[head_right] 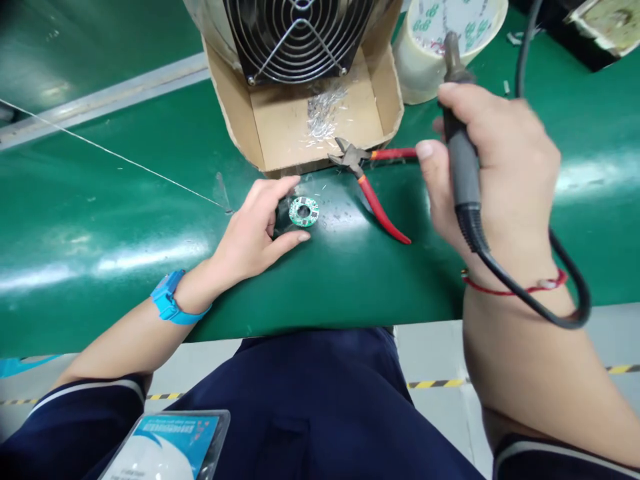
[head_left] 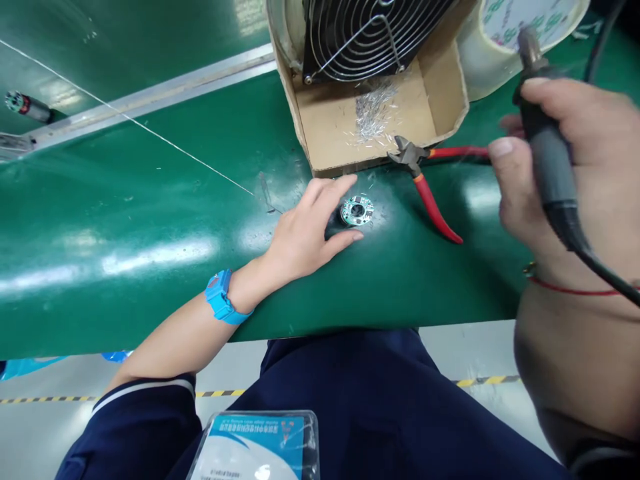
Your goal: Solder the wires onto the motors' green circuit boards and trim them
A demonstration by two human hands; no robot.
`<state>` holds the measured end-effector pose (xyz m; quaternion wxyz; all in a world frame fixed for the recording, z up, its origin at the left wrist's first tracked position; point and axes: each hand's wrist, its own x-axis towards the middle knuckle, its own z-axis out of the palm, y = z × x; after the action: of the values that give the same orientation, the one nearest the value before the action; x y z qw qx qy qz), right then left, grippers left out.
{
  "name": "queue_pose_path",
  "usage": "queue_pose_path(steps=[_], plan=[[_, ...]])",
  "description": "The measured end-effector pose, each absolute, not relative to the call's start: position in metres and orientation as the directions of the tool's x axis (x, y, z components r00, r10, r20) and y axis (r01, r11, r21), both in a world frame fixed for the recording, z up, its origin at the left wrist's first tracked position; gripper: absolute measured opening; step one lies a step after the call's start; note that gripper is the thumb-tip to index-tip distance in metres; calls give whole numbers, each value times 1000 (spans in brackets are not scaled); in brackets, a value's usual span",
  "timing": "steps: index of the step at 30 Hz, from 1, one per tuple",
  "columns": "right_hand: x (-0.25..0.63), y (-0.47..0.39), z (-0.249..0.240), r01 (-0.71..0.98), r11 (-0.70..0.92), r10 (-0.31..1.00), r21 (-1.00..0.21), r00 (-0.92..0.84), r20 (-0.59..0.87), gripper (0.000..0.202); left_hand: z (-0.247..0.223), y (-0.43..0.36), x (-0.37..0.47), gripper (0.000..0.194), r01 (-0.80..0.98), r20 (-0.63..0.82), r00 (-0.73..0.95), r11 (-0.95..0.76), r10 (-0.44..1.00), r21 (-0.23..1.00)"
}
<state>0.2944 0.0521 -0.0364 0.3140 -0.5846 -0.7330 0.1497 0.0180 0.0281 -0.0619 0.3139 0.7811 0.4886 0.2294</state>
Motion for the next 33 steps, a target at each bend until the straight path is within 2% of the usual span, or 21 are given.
queue_pose_path(steps=[3, 5, 6, 9, 10, 11, 13, 16, 20, 24, 28, 33], plan=[[298, 56, -45, 794, 343, 918, -502, -169, 359, 39, -64, 27, 19, 46, 665, 14, 456, -351, 890, 659], [299, 52, -56, 780, 379, 902, -499, -191, 387, 39, -64, 27, 18, 41, 629, 25, 478, -361, 878, 689], [299, 49, -62, 779, 410, 892, -475, -233, 387, 48, -64, 26, 17, 41, 596, 37, 485, -361, 874, 717], [299, 44, -75, 801, 458, 881, -386, -351, 317, 97, -64, 25, 12, 45, 491, 70, 497, -347, 865, 799], [298, 43, -76, 829, 434, 895, -353, -353, 271, 103, -63, 25, 11, 46, 462, 74, 501, -339, 863, 820], [297, 44, -77, 865, 381, 920, -325, -321, 225, 99, -63, 24, 10, 46, 440, 77, 501, -330, 862, 835], [294, 44, -76, 918, 271, 960, -289, -236, 151, 72, -62, 23, 10, 45, 414, 80, 492, -314, 867, 855], [293, 37, -74, 911, 257, 960, -323, -204, 189, 44, -61, 22, 11, 42, 420, 94, 464, -313, 881, 852], [291, 20, -68, 819, 435, 894, -374, -342, 290, 38, -61, 21, 12, 39, 482, 166, 437, -386, 884, 787], [286, 13, -55, 772, 591, 802, -236, -529, 277, 33, -60, 20, 13, 41, 552, 173, 424, -405, 889, 729], [285, 17, -45, 733, 676, 721, -68, -641, 262, 34, -57, 18, 14, 40, 605, 195, 425, -438, 884, 665], [283, 14, -37, 728, 686, 697, -9, -654, 295, 28, -57, 17, 14, 37, 631, 222, 431, -468, 875, 618]])
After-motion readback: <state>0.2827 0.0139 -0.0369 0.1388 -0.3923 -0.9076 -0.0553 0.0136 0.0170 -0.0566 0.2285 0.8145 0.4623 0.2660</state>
